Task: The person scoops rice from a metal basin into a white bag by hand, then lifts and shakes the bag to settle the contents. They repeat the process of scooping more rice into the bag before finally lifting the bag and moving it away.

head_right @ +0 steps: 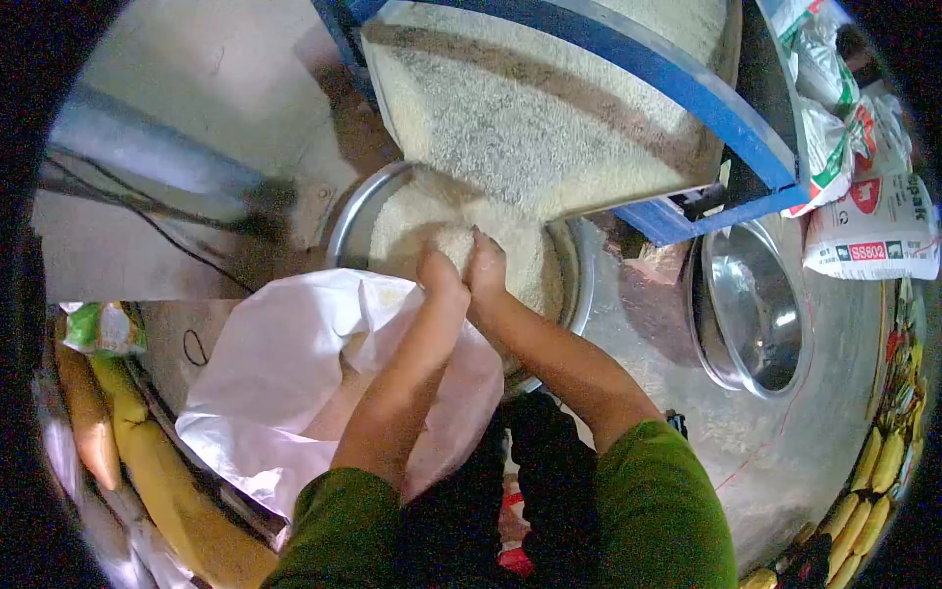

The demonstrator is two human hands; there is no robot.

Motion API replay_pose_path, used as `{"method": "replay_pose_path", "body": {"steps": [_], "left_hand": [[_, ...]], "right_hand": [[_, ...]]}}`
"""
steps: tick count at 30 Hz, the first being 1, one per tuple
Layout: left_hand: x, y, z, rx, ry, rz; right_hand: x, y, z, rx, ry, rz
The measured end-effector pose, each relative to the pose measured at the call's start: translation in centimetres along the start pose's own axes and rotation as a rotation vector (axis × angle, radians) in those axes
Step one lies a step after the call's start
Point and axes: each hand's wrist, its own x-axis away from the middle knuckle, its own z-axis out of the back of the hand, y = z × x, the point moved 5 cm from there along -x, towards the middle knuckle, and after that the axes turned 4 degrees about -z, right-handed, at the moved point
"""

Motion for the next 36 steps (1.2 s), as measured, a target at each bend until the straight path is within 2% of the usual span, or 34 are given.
{"method": "replay_pose_path", "body": {"steps": [2, 3, 4, 6, 7, 9, 11, 12, 13, 14, 15, 16, 17, 18, 19, 20, 21, 22, 23, 24, 25, 26, 27, 28, 29, 31, 32, 33, 35, 36], "left_hand": [[1.5, 1.8, 0.7, 0.009, -0.014, -0.05], [4.1, 4.8, 0.4, 0.091, -0.044, -0.024], [6.2, 7.0, 0.4, 0.17, -0.072, 0.002], [7.5, 9.5, 2.0, 0.172, -0.086, -0.023], [8.2, 10.9, 2.9, 0.175, -0.116, -0.04], [11.3, 14.7, 4.8, 0.193, -0.263, -0.103], [11.4, 16.2, 9.6, -0.173, -0.341, -0.194], [11.6, 16.9, 12.4, -0.464, -0.333, -0.369], [12.0, 17.5, 14.3, -0.764, -0.326, -0.544], [13.0, 17.3, 15.7, -0.593, -0.181, -0.221], [14.5, 16.9, 16.7, -0.414, -0.028, 0.106], [14.9, 17.2, 17.0, -0.434, -0.033, 0.106], [15.2, 17.4, 17.1, -0.641, -0.102, 0.127], [15.2, 17.3, 17.1, -0.845, -0.173, 0.147], [14.6, 17.3, 16.7, -0.854, -0.181, 0.148], [13.6, 17.4, 14.9, -0.971, -0.376, -0.021], [12.9, 17.5, 12.8, -1.073, -0.571, -0.196], [13.0, 18.1, 9.6, -1.055, -0.606, -0.355], [13.3, 18.4, 5.8, -1.032, -0.638, -0.514], [12.3, 17.2, 3.3, -0.969, -0.675, -0.532], [10.5, 15.6, 1.1, -0.907, -0.712, -0.546], [7.7, 13.0, -0.8, -1.004, -0.714, -0.616], [4.9, 10.7, -2.2, -1.182, -0.581, -0.754], [2.4, 8.6, -2.9, -1.354, -0.436, -0.888], [-0.2, 6.3, -2.8, -1.35, -0.438, -0.886], [-5.8, 1.3, -1.8, -1.646, -0.285, -0.75], [-7.4, -1.3, -1.3, -1.589, -0.055, -0.941], [-5.5, -0.6, -1.8, -1.596, -0.068, -0.932], [-0.7, 2.3, -1.9, -0.963, -0.201, -0.298], [0.9, 2.3, -2.2, -0.962, -0.2, -0.3]], "right_hand": [[3.0, -2.5, -1.3, -0.013, -0.018, 0.084], [4.9, -3.8, -1.9, -0.032, -0.026, 0.162], [6.3, -4.4, -2.5, -0.028, -0.04, 0.154], [8.9, -5.5, -4.1, -0.193, -0.214, 0.165], [10.1, -5.7, -4.6, -0.197, -0.225, 0.162], [13.1, -5.9, -6.0, -0.039, -0.43, 0.288], [14.8, -2.4, -7.1, -0.076, -0.688, 0.003], [14.9, -1.6, -6.8, -0.092, -0.695, 0.006], [15.5, -1.1, -7.4, 0.139, -0.855, 0.201], [16.0, -0.7, -8.0, 0.376, -0.987, 0.403], [15.3, -0.3, -7.6, 0.353, -0.971, 0.404], [14.5, -0.8, -6.8, 0.455, -0.954, 0.582], [14.4, -2.4, -6.3, 0.561, -0.929, 0.759], [13.1, -3.8, -5.2, 0.45, -0.872, 0.56], [11.1, -4.6, -4.0, 0.594, -0.743, 0.67], [8.9, -4.9, -2.7, 0.741, -0.608, 0.772], [6.2, -4.6, -1.2, 0.726, -0.459, 0.886], [3.9, -4.6, 0.2, 0.741, -0.386, 0.86], [1.3, -3.5, 1.4, 0.829, -0.298, 0.687], [-1.3, -2.1, 2.8, 0.907, -0.209, 0.509], [-4.0, -0.5, 4.3, 0.904, -0.203, 0.504], [-5.9, 0.7, 5.0, 1.229, -0.196, 0.897], [-6.1, 1.9, 4.9, 1.544, -0.185, 1.305], [-6.1, 1.4, 4.7, 1.434, -0.403, 0.947], [-7.5, 3.4, 3.9, 1.439, -0.402, 0.946], [-12.4, 9.3, 2.6, 1.501, -0.341, 1.045], [-13.2, 9.5, 4.3, 0.754, -0.639, 0.801], [-11.4, 8.4, 3.9, 0.756, -0.631, 0.788], [-6.7, 4.0, 1.7, 1.136, -0.326, 0.253], [-4.1, 2.0, 1.5, 0.676, -0.246, 0.282]]}}
